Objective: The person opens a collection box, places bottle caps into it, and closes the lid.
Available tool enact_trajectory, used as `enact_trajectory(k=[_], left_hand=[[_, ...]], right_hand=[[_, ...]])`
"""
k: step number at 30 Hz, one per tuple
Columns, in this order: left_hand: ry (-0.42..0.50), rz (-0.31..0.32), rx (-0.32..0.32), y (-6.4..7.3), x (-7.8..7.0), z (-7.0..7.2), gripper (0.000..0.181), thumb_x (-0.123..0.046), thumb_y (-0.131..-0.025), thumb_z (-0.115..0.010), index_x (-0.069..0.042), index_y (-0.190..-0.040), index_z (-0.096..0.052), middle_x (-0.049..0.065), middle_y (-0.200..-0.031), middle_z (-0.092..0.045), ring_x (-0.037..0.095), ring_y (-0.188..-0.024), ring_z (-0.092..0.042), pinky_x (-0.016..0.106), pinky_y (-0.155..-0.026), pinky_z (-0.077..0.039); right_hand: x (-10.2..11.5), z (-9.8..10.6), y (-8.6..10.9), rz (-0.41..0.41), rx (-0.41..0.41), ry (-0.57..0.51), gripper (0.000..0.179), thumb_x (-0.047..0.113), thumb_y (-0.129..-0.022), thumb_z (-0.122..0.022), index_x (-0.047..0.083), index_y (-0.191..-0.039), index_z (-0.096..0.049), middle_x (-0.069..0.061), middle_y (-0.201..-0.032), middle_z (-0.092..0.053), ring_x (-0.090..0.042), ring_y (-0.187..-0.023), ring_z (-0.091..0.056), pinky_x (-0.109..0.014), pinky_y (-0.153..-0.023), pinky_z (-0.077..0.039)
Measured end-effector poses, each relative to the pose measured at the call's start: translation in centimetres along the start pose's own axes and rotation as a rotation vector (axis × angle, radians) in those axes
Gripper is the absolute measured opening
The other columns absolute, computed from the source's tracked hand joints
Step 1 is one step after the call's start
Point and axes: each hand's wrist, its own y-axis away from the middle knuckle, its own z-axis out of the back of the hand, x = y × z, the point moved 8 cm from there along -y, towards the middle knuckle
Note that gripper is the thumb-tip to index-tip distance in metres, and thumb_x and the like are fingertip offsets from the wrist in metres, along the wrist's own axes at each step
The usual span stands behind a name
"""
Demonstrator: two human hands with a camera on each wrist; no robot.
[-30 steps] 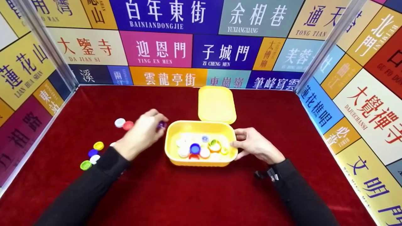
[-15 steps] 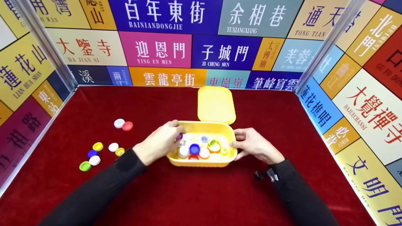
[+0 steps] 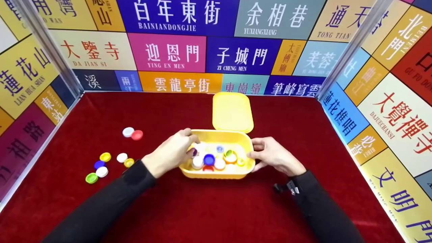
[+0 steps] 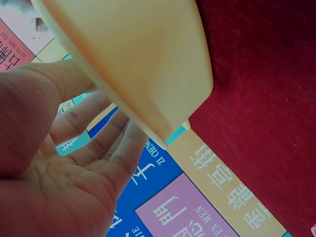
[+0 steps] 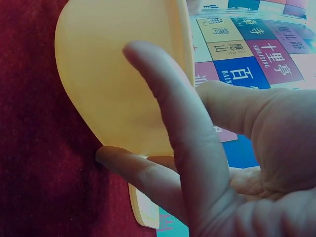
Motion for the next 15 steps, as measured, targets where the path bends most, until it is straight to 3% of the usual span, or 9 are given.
enact_trajectory(k=[9, 15], left_hand=[[0.014, 0.044, 0.008, -0.1, 0.6, 0.5, 0.027, 0.001, -0.097, -0.088, 0.002, -0.123, -0.082, 0.02, -0.113, -0.072, 0.036, -0.101, -0.076, 0.047, -0.094, -0.07], [0.007, 0.071, -0.032, 0.0, 1.4, 1.4, 0.031, -0.001, -0.098, -0.087, 0.002, -0.128, -0.08, 0.022, -0.121, -0.074, 0.037, -0.106, -0.077, 0.05, -0.096, -0.07]], right_hand=[[0.1, 0.1, 0.0, -0.006, -0.005, 0.001, 0.053, -0.001, -0.108, -0.074, -0.007, -0.16, -0.062, -0.035, -0.151, -0.071, -0.039, -0.107, -0.087, -0.045, -0.077, -0.075], [0.0, 0.0, 0.0, -0.006, -0.009, -0.003, 0.054, -0.003, -0.107, -0.073, -0.01, -0.159, -0.061, -0.036, -0.15, -0.071, -0.037, -0.104, -0.087, -0.042, -0.075, -0.074]])
